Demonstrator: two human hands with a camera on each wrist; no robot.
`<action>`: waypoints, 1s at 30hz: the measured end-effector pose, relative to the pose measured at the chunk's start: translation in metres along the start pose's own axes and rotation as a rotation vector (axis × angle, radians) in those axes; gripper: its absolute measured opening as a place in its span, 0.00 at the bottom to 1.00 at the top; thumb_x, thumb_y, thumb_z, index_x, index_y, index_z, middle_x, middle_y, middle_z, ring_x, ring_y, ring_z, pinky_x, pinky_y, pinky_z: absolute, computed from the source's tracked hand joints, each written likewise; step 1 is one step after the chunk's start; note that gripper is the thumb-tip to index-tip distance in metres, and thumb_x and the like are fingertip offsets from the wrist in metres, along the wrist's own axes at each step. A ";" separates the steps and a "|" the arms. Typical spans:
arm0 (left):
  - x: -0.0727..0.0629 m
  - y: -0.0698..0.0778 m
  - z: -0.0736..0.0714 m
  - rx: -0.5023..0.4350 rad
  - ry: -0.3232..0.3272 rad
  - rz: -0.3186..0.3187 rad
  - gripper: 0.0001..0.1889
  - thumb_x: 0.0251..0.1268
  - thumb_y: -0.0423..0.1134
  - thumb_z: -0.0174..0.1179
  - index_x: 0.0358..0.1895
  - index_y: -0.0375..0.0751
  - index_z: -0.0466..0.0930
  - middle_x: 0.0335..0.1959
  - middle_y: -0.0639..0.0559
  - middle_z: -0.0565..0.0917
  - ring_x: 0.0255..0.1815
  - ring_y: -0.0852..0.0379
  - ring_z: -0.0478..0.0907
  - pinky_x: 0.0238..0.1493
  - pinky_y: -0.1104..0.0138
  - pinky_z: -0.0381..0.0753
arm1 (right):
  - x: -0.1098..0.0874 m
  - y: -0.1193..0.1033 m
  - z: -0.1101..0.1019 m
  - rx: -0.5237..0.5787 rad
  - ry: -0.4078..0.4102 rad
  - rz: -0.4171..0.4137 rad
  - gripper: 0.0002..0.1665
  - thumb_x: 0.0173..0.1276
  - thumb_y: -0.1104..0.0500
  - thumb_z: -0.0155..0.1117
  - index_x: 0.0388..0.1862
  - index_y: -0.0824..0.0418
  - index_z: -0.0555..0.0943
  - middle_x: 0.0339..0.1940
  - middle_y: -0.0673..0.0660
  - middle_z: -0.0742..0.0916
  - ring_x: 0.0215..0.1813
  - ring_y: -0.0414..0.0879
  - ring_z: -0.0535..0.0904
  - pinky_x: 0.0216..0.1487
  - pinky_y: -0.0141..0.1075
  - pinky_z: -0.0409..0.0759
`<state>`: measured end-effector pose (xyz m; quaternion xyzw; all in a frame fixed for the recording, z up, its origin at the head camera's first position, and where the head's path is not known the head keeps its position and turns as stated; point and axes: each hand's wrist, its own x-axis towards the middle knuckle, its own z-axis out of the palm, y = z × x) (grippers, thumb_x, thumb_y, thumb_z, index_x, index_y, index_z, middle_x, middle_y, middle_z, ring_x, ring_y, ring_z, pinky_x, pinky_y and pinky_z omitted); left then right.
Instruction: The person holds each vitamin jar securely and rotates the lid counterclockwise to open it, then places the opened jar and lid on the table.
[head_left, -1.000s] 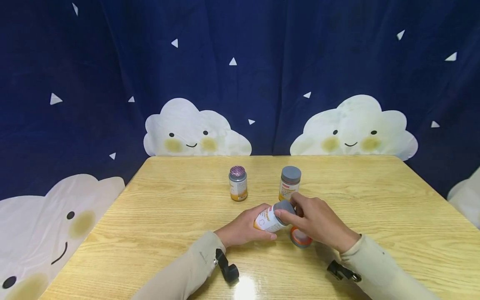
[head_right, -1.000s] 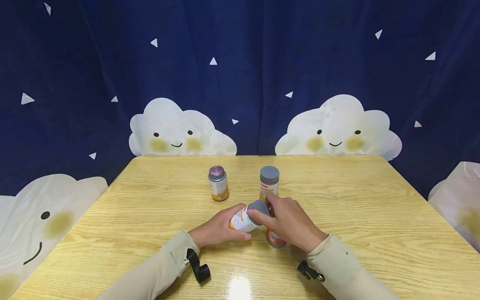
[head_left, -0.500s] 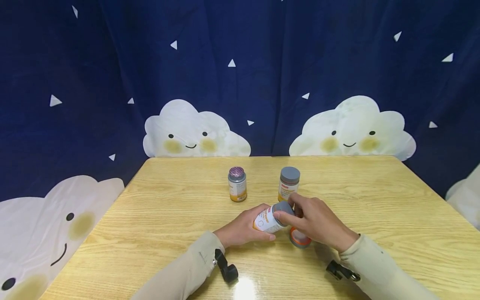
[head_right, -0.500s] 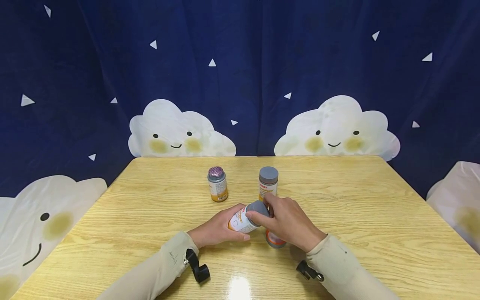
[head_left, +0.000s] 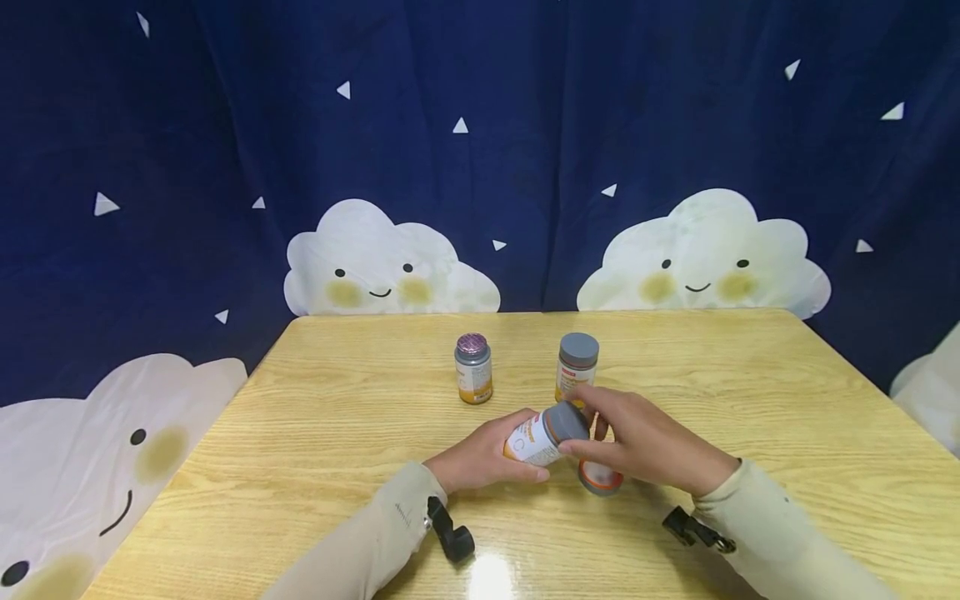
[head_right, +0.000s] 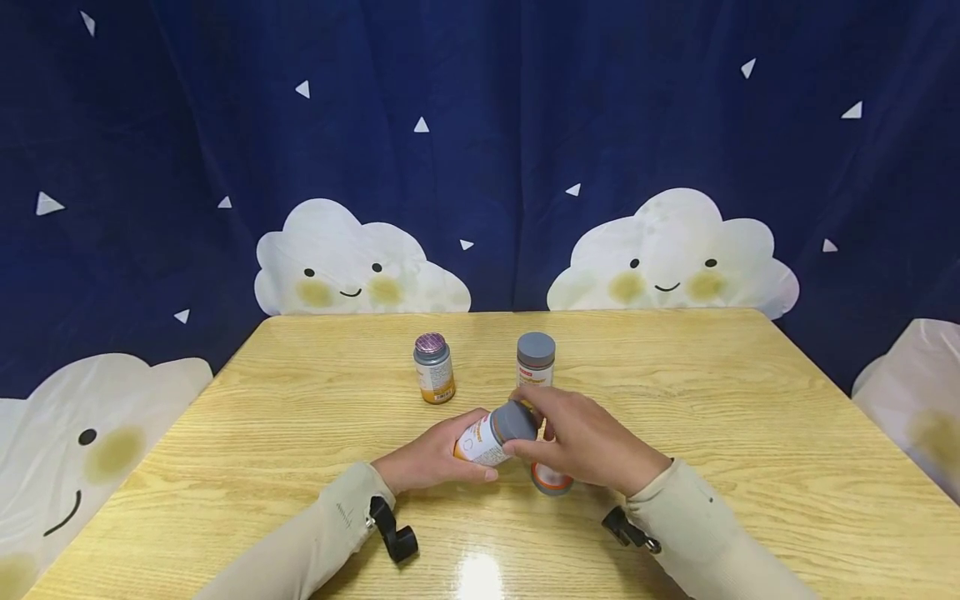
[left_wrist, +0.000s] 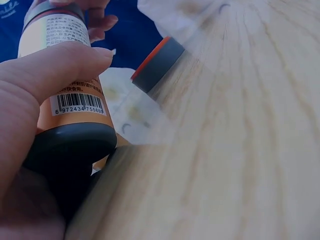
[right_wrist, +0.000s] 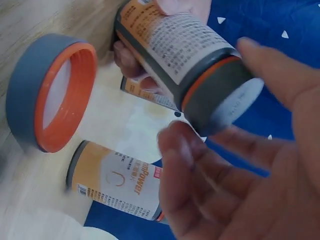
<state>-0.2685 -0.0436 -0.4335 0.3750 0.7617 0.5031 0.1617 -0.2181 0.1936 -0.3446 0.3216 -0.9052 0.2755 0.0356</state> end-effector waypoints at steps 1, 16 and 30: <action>0.000 0.000 0.000 0.002 0.003 0.000 0.25 0.57 0.44 0.69 0.57 0.56 0.70 0.42 0.56 0.79 0.40 0.60 0.76 0.42 0.67 0.78 | 0.000 -0.001 0.001 -0.008 0.007 0.028 0.23 0.62 0.37 0.64 0.50 0.46 0.75 0.28 0.42 0.80 0.24 0.37 0.75 0.21 0.31 0.74; 0.001 0.003 0.000 0.047 0.020 0.008 0.28 0.56 0.47 0.70 0.60 0.57 0.70 0.43 0.57 0.79 0.41 0.61 0.77 0.42 0.67 0.78 | 0.003 -0.003 0.005 -0.090 0.142 0.084 0.18 0.64 0.36 0.62 0.28 0.47 0.76 0.15 0.40 0.74 0.17 0.34 0.67 0.18 0.30 0.66; 0.001 0.003 -0.001 0.034 0.016 -0.003 0.27 0.56 0.46 0.70 0.59 0.56 0.70 0.43 0.57 0.79 0.41 0.60 0.77 0.42 0.67 0.79 | -0.002 0.002 -0.010 -0.033 -0.002 -0.115 0.30 0.61 0.55 0.71 0.62 0.56 0.75 0.53 0.49 0.81 0.43 0.44 0.78 0.33 0.31 0.79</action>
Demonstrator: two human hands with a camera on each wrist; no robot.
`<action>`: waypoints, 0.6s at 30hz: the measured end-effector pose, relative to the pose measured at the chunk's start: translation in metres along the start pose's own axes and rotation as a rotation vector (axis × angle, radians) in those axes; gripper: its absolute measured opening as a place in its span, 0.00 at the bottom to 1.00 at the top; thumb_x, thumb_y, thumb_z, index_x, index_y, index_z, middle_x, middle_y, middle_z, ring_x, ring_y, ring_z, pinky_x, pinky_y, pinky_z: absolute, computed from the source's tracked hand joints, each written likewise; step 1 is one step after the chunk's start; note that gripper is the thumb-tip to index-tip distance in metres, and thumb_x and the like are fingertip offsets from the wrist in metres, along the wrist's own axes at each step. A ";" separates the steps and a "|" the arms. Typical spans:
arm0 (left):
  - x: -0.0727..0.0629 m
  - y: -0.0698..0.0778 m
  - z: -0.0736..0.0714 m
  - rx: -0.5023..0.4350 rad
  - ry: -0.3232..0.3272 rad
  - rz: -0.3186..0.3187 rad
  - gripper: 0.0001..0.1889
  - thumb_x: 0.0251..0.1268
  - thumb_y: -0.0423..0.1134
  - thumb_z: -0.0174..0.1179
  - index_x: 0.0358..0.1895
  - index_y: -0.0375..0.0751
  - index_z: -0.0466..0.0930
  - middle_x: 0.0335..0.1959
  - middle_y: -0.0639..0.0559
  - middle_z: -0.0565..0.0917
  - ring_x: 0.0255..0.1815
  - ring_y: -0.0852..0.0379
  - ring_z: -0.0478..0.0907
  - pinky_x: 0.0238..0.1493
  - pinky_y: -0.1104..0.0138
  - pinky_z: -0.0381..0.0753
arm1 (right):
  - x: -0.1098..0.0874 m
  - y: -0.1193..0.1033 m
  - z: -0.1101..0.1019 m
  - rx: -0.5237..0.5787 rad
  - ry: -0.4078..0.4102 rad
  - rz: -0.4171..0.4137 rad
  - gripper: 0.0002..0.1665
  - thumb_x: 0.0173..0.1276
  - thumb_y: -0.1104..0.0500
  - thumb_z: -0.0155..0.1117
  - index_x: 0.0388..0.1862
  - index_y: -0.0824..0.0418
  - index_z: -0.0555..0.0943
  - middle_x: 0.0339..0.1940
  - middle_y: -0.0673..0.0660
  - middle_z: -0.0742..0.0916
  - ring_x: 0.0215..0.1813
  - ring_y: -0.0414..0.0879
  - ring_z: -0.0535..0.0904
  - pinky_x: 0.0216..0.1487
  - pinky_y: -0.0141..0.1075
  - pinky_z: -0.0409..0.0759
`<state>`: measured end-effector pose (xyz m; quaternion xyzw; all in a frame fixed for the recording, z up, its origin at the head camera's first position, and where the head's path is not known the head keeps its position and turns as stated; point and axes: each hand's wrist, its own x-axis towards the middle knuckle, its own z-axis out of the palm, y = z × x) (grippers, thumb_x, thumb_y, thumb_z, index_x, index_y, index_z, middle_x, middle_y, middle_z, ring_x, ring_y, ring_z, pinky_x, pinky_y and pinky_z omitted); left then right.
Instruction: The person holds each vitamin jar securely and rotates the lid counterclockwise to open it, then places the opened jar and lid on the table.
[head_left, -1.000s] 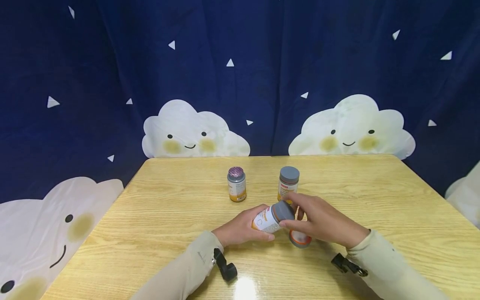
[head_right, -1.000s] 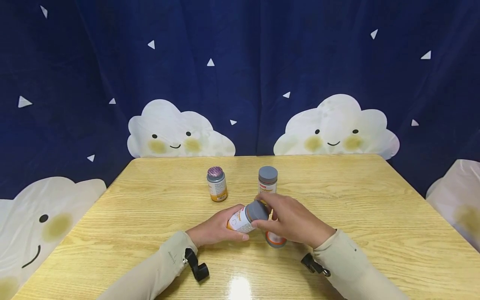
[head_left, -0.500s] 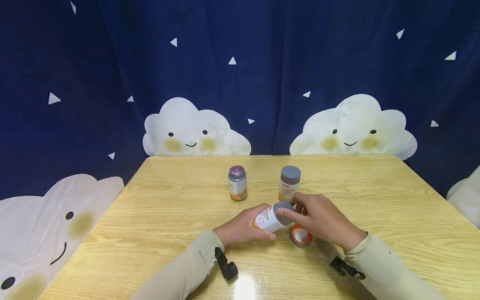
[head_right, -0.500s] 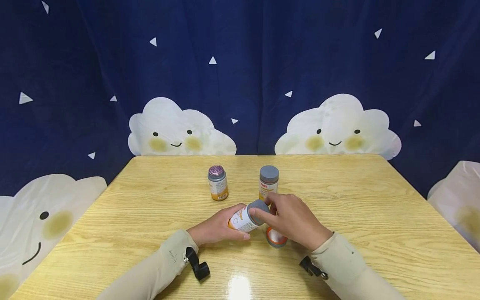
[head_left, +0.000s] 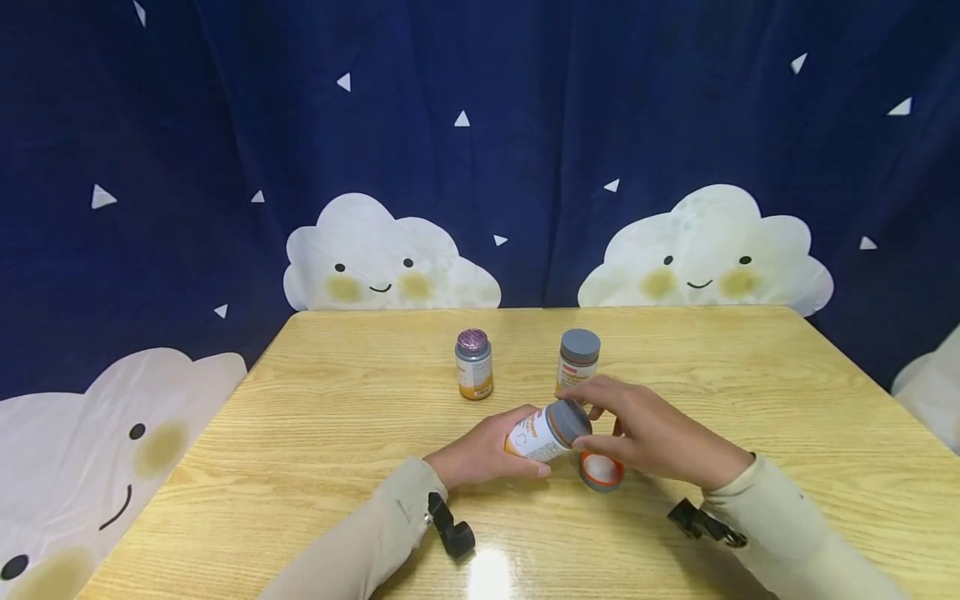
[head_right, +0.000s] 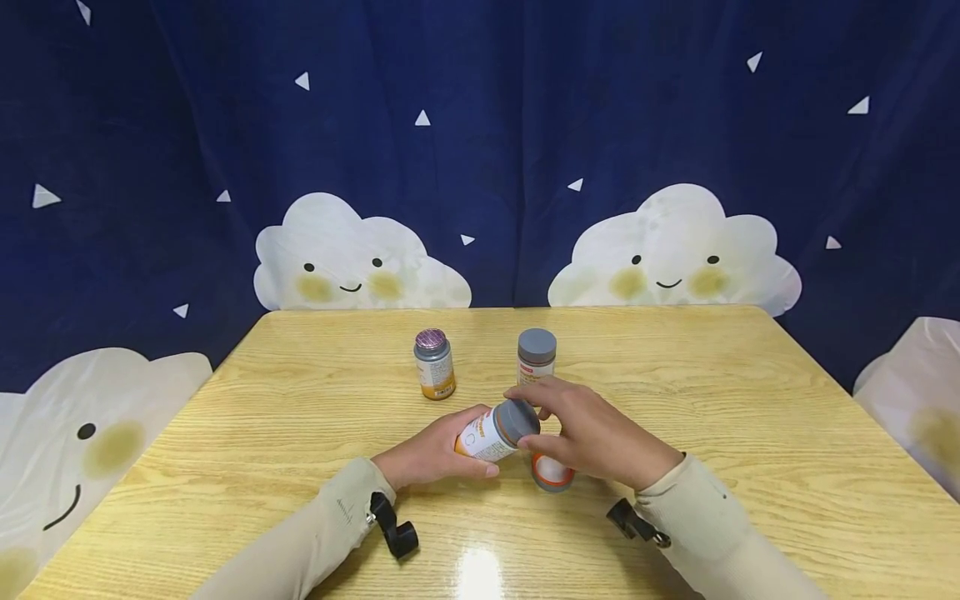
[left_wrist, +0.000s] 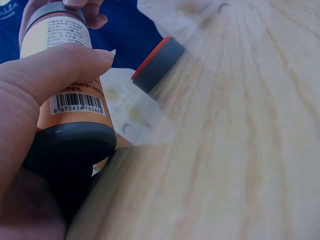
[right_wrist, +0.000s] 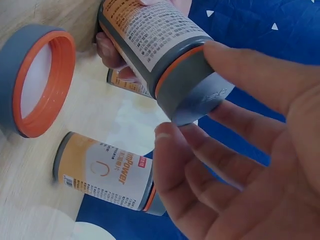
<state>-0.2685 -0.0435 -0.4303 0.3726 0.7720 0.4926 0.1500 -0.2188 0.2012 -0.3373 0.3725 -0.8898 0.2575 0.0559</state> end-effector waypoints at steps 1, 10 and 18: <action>0.000 0.000 0.000 -0.003 -0.001 -0.001 0.27 0.56 0.46 0.70 0.59 0.56 0.70 0.43 0.57 0.79 0.41 0.60 0.77 0.42 0.67 0.79 | 0.000 0.000 0.000 -0.007 0.008 0.002 0.29 0.62 0.54 0.71 0.61 0.56 0.75 0.52 0.49 0.81 0.43 0.44 0.78 0.34 0.32 0.79; 0.000 0.000 0.001 -0.024 -0.003 0.000 0.28 0.56 0.46 0.70 0.60 0.56 0.70 0.43 0.57 0.79 0.41 0.60 0.77 0.42 0.67 0.78 | 0.004 -0.002 0.008 -0.081 0.112 0.230 0.22 0.63 0.32 0.60 0.41 0.46 0.82 0.25 0.41 0.80 0.23 0.35 0.73 0.23 0.31 0.72; 0.001 0.000 0.000 -0.022 0.000 -0.004 0.28 0.55 0.46 0.70 0.59 0.57 0.70 0.43 0.57 0.79 0.41 0.60 0.77 0.43 0.67 0.78 | 0.006 -0.002 0.008 -0.043 0.086 0.189 0.18 0.65 0.35 0.60 0.37 0.46 0.82 0.25 0.39 0.80 0.25 0.36 0.75 0.26 0.30 0.74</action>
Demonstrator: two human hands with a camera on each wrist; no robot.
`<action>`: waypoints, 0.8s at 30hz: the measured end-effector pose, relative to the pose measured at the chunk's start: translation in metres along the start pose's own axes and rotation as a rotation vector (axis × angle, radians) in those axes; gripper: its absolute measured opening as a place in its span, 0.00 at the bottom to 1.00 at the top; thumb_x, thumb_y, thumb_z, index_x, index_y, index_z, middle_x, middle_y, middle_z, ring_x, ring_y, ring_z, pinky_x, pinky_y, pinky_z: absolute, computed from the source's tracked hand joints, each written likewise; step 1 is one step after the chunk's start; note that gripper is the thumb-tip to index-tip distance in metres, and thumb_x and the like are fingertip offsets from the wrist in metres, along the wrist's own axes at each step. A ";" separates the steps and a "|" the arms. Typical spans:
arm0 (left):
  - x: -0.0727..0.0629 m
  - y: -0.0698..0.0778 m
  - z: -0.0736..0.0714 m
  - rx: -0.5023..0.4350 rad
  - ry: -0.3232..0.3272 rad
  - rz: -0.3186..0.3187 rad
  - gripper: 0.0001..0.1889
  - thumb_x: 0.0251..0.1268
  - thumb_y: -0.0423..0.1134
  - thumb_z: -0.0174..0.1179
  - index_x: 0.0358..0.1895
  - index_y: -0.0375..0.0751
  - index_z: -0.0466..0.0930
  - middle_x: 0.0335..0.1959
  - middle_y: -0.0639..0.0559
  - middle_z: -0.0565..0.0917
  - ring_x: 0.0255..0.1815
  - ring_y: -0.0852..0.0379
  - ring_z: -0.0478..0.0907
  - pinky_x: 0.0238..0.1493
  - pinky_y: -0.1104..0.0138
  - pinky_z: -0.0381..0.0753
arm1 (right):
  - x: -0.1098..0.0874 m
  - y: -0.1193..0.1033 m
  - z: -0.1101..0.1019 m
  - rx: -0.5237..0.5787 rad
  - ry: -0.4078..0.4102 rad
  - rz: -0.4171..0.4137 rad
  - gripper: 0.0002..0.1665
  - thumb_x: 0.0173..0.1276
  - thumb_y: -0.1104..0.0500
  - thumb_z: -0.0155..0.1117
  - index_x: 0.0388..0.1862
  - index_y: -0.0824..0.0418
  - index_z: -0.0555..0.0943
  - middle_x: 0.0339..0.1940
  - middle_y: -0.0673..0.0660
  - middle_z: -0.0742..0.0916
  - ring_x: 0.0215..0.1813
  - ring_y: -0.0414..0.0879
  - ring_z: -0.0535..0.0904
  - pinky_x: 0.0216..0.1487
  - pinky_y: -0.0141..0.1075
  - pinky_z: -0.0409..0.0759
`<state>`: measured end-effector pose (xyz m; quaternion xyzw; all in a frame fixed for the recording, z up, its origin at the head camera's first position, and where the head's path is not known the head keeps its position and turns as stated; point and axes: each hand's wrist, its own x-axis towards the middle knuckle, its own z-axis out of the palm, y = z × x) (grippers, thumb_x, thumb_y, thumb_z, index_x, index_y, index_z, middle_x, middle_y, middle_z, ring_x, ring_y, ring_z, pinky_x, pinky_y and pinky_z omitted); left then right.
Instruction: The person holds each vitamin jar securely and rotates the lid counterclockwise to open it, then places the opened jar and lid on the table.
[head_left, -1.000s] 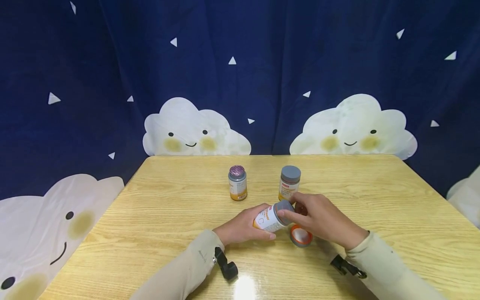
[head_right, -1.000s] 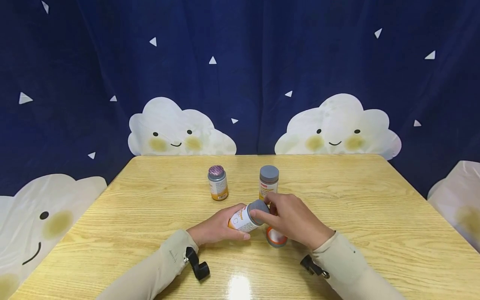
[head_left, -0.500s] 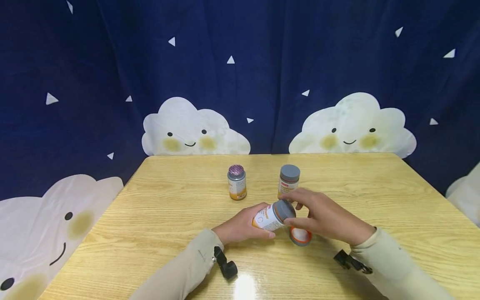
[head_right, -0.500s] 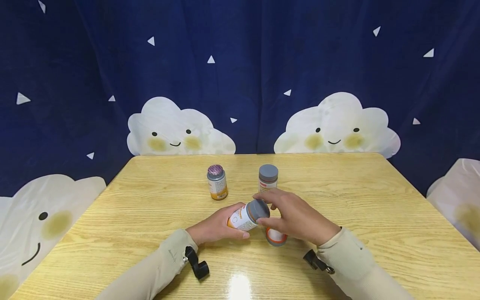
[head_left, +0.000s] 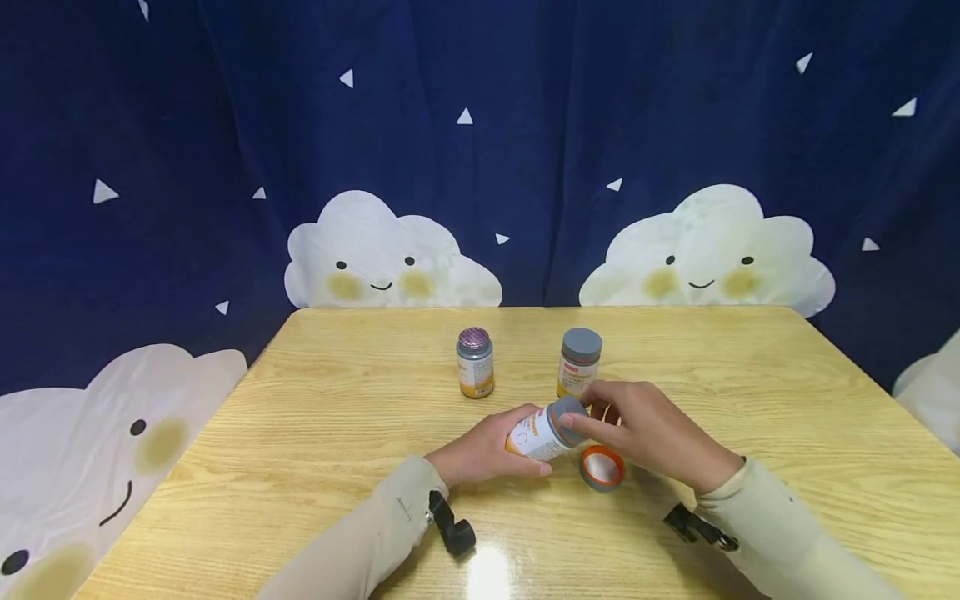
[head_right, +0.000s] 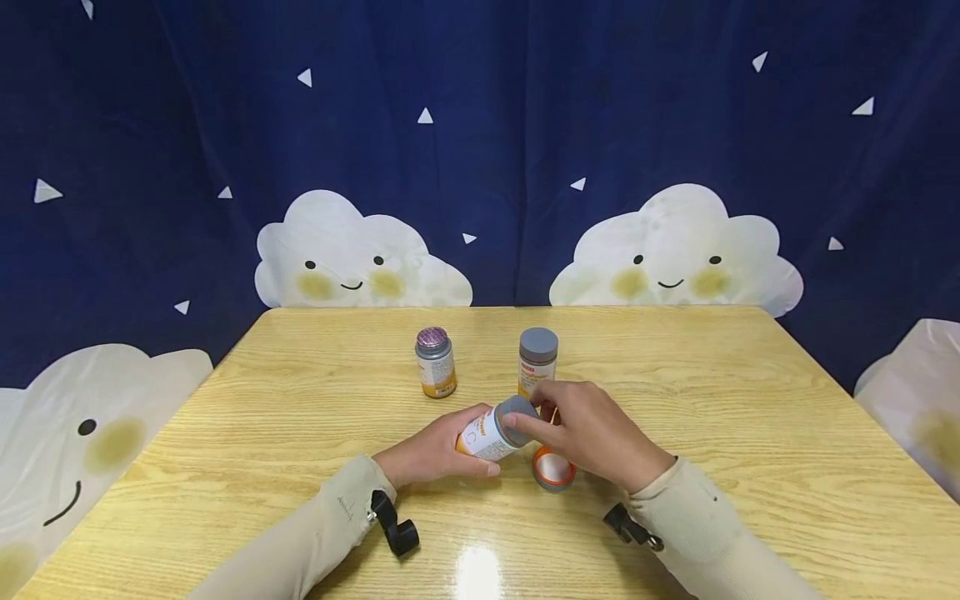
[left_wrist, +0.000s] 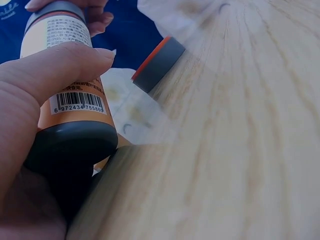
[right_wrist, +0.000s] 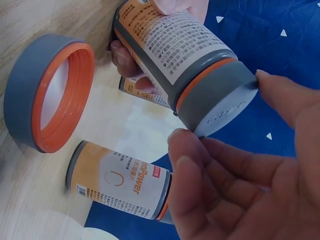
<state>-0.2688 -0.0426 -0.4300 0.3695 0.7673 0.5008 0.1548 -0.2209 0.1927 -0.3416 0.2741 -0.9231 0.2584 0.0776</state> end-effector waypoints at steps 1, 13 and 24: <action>0.000 0.000 0.000 -0.001 -0.001 -0.002 0.27 0.55 0.46 0.70 0.59 0.56 0.71 0.43 0.57 0.79 0.41 0.60 0.77 0.43 0.67 0.78 | 0.000 0.000 0.000 0.006 -0.005 -0.011 0.18 0.65 0.36 0.61 0.38 0.47 0.82 0.25 0.39 0.80 0.26 0.35 0.75 0.27 0.30 0.74; -0.001 0.000 0.000 0.002 0.004 -0.013 0.27 0.55 0.46 0.70 0.59 0.55 0.70 0.43 0.57 0.79 0.41 0.61 0.77 0.43 0.67 0.78 | -0.003 0.003 -0.009 0.067 -0.069 -0.125 0.25 0.62 0.52 0.71 0.58 0.53 0.77 0.47 0.44 0.82 0.42 0.44 0.78 0.31 0.30 0.78; 0.000 0.001 -0.001 -0.005 0.002 -0.012 0.27 0.55 0.47 0.70 0.58 0.56 0.71 0.43 0.57 0.79 0.41 0.60 0.77 0.44 0.67 0.78 | 0.000 0.001 -0.003 -0.002 0.052 0.019 0.16 0.67 0.38 0.61 0.41 0.47 0.82 0.29 0.40 0.81 0.29 0.37 0.76 0.30 0.32 0.75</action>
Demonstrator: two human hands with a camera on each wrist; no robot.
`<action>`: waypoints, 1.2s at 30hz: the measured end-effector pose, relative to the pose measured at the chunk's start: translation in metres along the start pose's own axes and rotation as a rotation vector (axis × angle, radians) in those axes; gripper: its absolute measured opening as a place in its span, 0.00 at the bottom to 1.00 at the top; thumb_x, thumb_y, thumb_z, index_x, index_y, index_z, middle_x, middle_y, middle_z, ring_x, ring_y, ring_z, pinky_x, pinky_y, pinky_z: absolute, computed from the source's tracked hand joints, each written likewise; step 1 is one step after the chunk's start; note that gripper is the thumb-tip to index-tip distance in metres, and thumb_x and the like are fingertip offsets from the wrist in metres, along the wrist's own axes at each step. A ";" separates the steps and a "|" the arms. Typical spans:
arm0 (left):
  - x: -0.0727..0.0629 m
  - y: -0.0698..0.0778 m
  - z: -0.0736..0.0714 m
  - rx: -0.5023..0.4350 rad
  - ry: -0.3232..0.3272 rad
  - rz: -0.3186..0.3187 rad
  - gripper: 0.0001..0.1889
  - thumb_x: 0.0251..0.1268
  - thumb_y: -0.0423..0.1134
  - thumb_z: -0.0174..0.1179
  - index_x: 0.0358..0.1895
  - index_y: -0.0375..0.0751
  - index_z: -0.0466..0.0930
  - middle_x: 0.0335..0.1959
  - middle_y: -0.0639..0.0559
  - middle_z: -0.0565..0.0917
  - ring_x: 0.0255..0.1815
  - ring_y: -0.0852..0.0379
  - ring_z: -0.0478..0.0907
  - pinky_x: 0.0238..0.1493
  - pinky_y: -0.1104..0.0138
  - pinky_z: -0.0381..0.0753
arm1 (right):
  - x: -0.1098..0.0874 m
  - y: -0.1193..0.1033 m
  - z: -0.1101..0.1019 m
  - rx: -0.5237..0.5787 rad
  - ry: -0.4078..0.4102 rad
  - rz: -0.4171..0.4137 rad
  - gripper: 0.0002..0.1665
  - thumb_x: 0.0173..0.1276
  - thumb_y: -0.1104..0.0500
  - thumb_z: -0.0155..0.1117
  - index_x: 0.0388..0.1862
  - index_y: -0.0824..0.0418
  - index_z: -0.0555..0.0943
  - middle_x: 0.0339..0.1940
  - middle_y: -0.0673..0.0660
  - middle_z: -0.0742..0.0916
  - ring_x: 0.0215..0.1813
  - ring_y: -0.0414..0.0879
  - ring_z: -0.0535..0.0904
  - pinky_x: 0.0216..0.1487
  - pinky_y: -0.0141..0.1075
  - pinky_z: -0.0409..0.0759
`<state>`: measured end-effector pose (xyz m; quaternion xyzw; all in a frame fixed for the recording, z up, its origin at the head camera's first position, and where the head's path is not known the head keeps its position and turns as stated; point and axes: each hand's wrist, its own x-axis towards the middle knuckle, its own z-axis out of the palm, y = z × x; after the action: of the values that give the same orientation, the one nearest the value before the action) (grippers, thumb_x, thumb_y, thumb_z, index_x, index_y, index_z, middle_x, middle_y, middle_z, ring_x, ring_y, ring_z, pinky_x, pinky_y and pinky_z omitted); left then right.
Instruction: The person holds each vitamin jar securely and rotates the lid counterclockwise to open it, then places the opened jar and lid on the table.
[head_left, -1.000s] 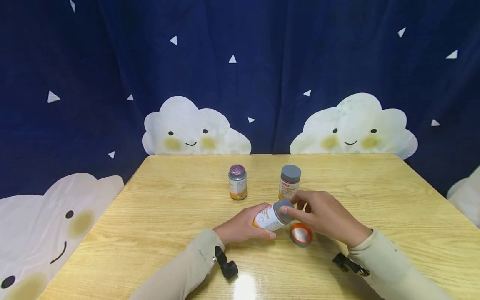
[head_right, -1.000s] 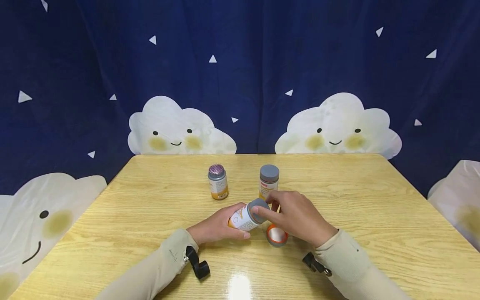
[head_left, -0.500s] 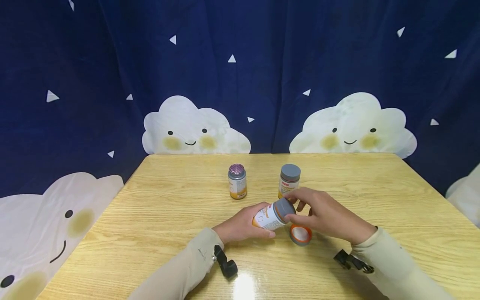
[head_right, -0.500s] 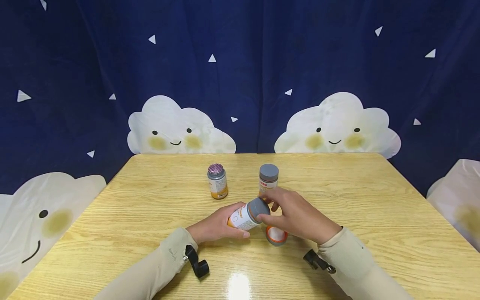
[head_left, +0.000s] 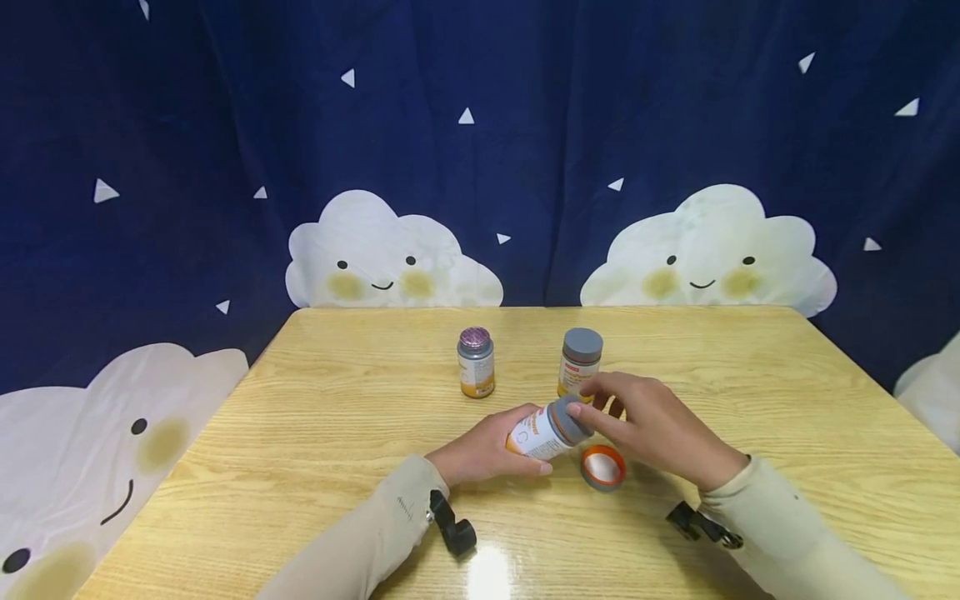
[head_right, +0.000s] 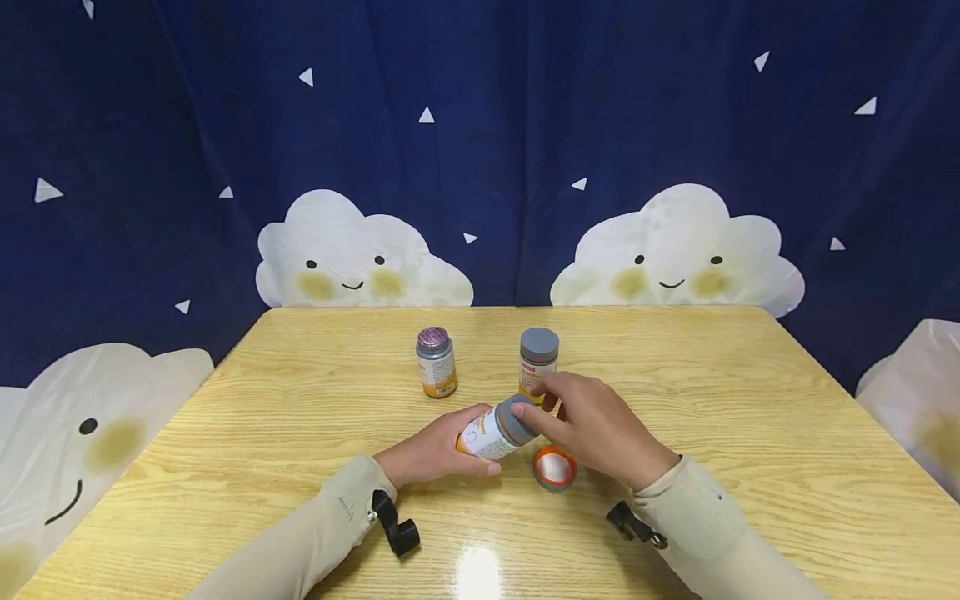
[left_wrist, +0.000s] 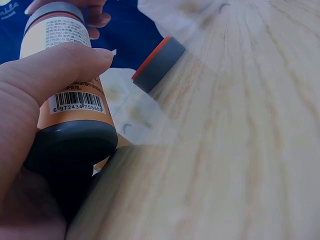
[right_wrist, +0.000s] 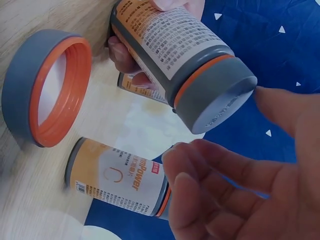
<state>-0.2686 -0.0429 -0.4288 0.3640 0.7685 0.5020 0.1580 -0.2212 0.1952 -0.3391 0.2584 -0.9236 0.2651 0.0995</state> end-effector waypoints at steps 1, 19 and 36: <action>0.000 0.000 0.000 -0.003 0.000 0.000 0.27 0.55 0.47 0.70 0.58 0.56 0.71 0.43 0.57 0.79 0.42 0.60 0.77 0.44 0.67 0.78 | 0.000 0.000 0.000 -0.002 0.000 0.004 0.15 0.67 0.38 0.60 0.38 0.47 0.82 0.28 0.40 0.81 0.28 0.38 0.76 0.29 0.31 0.75; 0.001 0.001 0.000 0.006 -0.005 -0.009 0.27 0.55 0.46 0.70 0.58 0.56 0.71 0.43 0.57 0.79 0.41 0.61 0.77 0.43 0.67 0.78 | -0.002 0.003 -0.006 0.073 -0.081 -0.126 0.19 0.63 0.50 0.70 0.51 0.52 0.80 0.42 0.43 0.83 0.40 0.39 0.77 0.33 0.32 0.79; 0.000 0.000 0.000 0.010 -0.001 -0.009 0.26 0.55 0.47 0.70 0.58 0.57 0.71 0.43 0.57 0.79 0.40 0.60 0.77 0.42 0.67 0.78 | 0.001 0.000 -0.001 0.029 -0.031 0.005 0.14 0.65 0.37 0.62 0.36 0.44 0.82 0.27 0.39 0.81 0.28 0.36 0.77 0.28 0.31 0.75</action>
<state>-0.2686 -0.0424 -0.4289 0.3616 0.7725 0.4972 0.1587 -0.2225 0.1957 -0.3380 0.2617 -0.9218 0.2745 0.0806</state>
